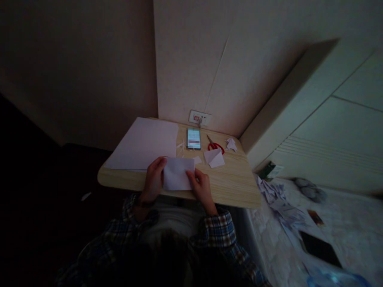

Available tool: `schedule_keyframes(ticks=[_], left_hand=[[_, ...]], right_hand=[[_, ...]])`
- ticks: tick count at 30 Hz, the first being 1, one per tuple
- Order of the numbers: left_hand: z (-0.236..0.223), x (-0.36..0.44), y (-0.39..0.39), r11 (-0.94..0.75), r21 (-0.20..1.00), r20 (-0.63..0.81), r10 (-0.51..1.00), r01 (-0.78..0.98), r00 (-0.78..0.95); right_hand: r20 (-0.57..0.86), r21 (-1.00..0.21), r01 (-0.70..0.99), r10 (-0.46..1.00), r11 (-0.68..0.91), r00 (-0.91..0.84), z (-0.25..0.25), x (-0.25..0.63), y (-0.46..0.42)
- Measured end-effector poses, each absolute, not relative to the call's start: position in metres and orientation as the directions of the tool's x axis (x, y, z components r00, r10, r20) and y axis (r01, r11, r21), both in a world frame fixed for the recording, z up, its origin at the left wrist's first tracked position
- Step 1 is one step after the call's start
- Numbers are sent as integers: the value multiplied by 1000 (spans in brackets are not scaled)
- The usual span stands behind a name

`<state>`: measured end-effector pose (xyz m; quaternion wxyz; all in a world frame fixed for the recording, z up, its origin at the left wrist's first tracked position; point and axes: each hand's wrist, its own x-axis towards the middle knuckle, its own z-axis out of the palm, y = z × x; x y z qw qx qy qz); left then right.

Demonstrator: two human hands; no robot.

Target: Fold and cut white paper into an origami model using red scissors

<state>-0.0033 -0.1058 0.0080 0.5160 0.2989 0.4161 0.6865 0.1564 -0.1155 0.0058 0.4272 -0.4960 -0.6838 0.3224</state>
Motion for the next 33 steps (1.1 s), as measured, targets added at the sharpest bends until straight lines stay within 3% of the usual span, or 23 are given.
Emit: schedule_keyframes(ticks=[25, 33], left_hand=[[4, -5, -105, -217, 939, 87, 899, -265, -429], [19, -5, -105, -228, 957, 142, 908, -182, -394]], right_hand=[[267, -865, 402, 954, 300, -138, 7, 156, -117], [286, -866, 394, 951, 307, -115, 6, 157, -116]])
